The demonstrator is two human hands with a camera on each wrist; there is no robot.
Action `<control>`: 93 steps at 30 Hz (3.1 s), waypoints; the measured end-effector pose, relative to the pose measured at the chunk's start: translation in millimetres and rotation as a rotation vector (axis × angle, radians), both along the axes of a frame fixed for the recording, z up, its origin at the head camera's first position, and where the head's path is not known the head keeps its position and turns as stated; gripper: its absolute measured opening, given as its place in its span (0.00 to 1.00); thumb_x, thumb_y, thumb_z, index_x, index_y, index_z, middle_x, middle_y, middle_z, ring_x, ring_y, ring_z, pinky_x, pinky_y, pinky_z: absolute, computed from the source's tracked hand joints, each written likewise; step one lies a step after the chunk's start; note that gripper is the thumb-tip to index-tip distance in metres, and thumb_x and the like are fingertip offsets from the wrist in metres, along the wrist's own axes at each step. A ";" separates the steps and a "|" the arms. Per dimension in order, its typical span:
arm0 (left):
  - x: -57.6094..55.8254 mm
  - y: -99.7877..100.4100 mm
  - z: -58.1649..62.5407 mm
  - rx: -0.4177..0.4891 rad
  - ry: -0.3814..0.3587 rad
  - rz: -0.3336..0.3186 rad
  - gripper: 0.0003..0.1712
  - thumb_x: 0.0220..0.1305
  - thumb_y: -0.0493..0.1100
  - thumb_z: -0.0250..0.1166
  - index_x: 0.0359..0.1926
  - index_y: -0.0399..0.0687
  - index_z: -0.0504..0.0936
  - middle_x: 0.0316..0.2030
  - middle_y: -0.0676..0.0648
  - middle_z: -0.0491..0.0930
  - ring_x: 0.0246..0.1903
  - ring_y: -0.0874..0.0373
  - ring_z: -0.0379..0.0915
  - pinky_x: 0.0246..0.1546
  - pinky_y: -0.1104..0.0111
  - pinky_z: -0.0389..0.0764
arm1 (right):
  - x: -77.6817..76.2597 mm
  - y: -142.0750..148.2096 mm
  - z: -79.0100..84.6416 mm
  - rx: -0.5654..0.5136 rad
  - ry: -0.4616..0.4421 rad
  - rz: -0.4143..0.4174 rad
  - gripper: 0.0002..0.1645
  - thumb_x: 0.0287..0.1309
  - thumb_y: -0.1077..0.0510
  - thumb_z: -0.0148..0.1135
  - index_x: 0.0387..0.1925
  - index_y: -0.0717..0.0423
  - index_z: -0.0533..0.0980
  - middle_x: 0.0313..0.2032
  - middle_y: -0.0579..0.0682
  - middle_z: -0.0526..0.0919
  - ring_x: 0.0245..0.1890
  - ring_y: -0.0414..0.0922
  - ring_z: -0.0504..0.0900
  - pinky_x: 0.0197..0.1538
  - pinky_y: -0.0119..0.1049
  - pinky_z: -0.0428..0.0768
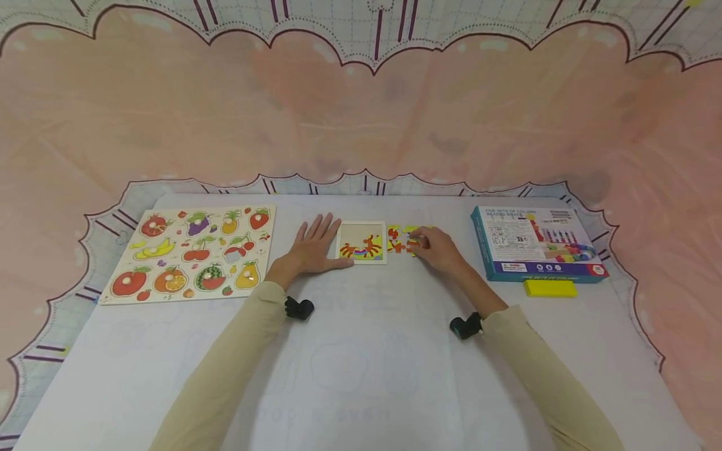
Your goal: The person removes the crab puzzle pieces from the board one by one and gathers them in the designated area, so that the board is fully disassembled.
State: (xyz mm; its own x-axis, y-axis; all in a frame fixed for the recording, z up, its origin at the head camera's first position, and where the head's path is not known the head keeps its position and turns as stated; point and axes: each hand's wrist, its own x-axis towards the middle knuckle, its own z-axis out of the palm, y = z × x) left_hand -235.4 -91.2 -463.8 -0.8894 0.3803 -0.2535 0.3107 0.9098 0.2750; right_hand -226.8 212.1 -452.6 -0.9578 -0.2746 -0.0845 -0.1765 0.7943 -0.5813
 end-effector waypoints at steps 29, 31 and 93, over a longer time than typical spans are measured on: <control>0.9 1.4 2.7 -0.004 -0.009 0.006 0.63 0.55 0.78 0.54 0.78 0.54 0.36 0.78 0.47 0.30 0.78 0.49 0.22 0.76 0.48 0.28 | -2.3 -45.4 10.2 -0.178 -0.074 0.007 0.31 0.61 0.55 0.64 0.64 0.56 0.69 0.58 0.57 0.73 0.43 0.49 0.73 0.40 0.28 0.76; 0.9 1.5 2.4 -0.006 -0.008 0.006 0.62 0.55 0.78 0.54 0.78 0.54 0.36 0.78 0.47 0.30 0.78 0.49 0.22 0.76 0.48 0.29 | -2.7 -50.1 10.9 -0.176 -0.076 0.018 0.31 0.61 0.55 0.65 0.64 0.55 0.69 0.56 0.57 0.73 0.41 0.50 0.73 0.39 0.29 0.76; -0.4 0.6 2.8 -0.027 -0.002 0.002 0.62 0.56 0.79 0.52 0.78 0.54 0.35 0.78 0.46 0.30 0.78 0.48 0.23 0.76 0.48 0.29 | -10.9 -77.2 -0.6 -0.051 -0.059 0.067 0.23 0.62 0.53 0.64 0.57 0.55 0.73 0.50 0.56 0.70 0.37 0.47 0.69 0.36 0.33 0.68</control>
State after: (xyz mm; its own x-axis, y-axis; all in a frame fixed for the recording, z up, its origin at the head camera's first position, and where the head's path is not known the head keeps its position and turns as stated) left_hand -235.8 -90.7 -461.0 -0.8896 0.3717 -0.2656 0.3082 0.9174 0.2516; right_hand -237.7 135.0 -453.3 -0.9311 -0.3429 -0.1242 -0.1923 0.7509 -0.6318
